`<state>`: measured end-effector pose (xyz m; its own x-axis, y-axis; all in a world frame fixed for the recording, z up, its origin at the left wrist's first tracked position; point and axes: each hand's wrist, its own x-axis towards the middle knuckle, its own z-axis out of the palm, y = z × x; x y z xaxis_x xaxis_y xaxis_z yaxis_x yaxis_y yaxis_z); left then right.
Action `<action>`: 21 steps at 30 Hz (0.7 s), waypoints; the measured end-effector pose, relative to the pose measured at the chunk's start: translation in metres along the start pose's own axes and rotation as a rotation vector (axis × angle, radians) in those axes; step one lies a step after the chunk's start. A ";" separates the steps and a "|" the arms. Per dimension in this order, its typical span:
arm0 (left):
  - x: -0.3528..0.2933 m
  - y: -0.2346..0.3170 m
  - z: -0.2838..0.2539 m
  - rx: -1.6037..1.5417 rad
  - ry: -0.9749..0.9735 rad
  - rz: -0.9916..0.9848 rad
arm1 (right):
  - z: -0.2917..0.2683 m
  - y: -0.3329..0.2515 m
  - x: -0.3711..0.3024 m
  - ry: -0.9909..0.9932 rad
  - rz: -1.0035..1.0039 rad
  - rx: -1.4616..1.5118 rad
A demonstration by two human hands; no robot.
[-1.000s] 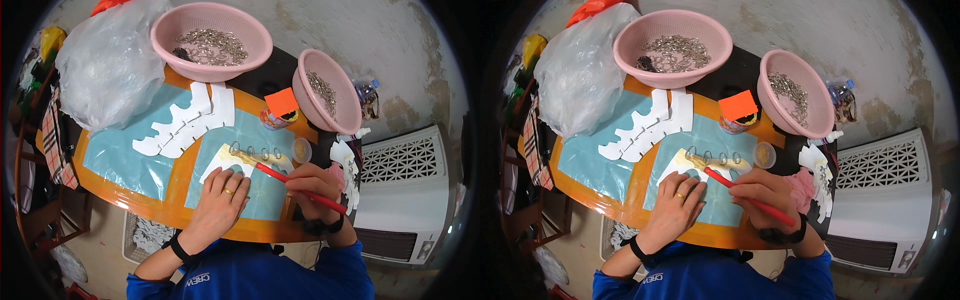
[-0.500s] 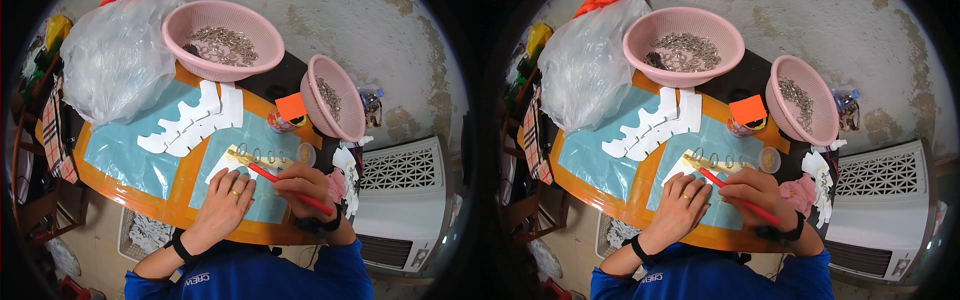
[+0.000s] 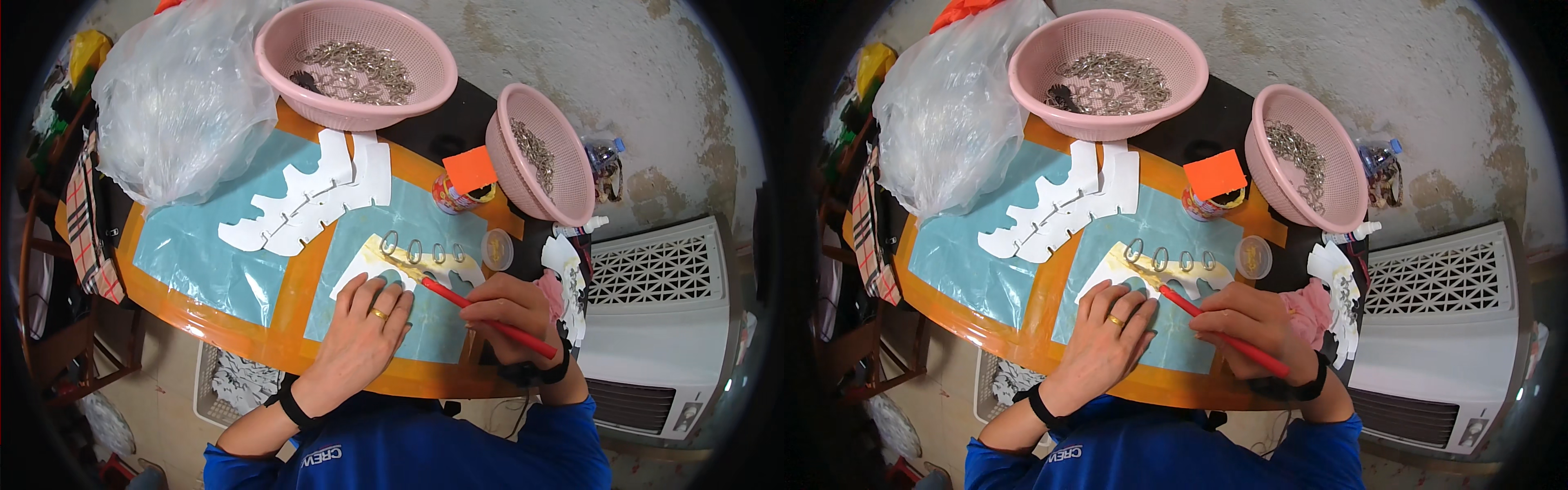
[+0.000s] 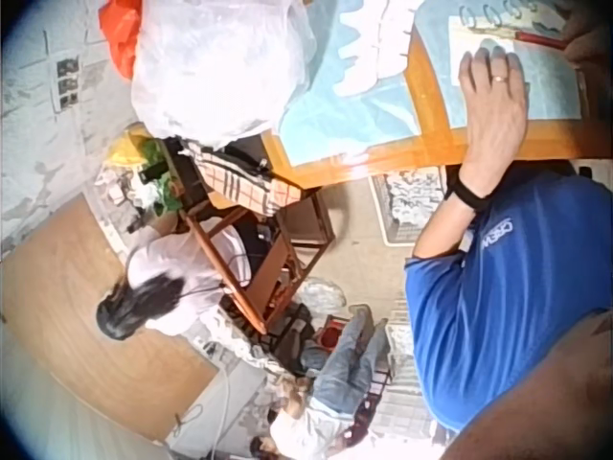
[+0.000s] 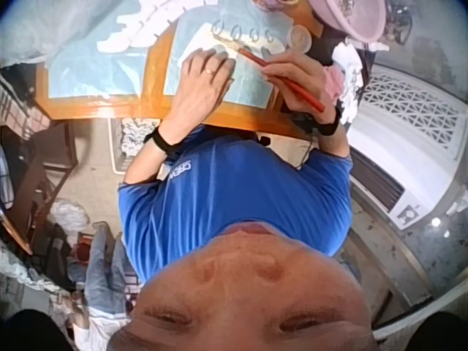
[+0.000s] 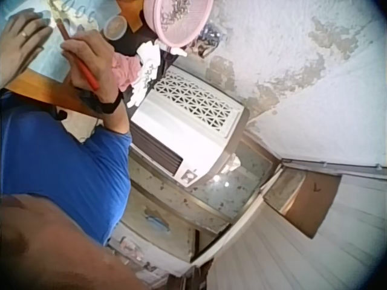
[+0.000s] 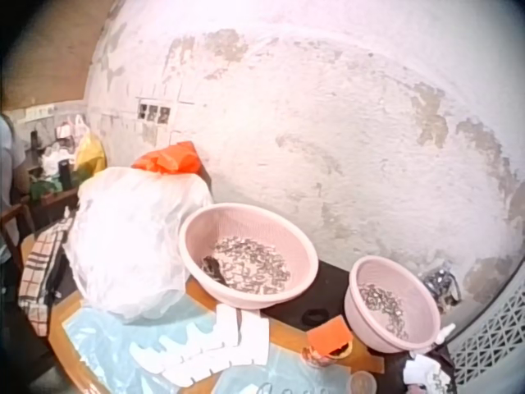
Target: Applying glue to white shoe upper components and attaching metal eyelets.
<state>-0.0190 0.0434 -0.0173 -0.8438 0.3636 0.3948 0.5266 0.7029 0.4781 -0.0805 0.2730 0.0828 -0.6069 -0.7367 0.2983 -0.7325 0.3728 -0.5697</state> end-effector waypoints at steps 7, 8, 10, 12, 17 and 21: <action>0.000 0.000 0.000 0.000 0.004 0.000 | -0.007 -0.004 -0.001 -0.010 0.025 -0.030; 0.000 0.000 0.000 0.001 0.005 0.000 | -0.009 -0.006 -0.002 -0.015 0.039 -0.039; 0.001 0.001 0.000 -0.002 0.007 0.000 | -0.012 -0.009 -0.002 -0.011 0.055 -0.044; 0.001 0.001 0.000 -0.002 0.010 0.001 | -0.014 -0.011 -0.003 0.007 0.061 -0.035; -0.001 0.000 0.000 -0.013 0.013 -0.002 | -0.024 -0.014 -0.010 0.132 0.016 -0.013; -0.001 0.001 -0.001 -0.039 0.011 -0.009 | -0.026 -0.009 -0.032 0.470 0.041 0.258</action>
<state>-0.0176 0.0435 -0.0168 -0.8474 0.3509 0.3985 0.5230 0.6816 0.5118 -0.0623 0.3074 0.0986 -0.7493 -0.3701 0.5492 -0.6418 0.2011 -0.7401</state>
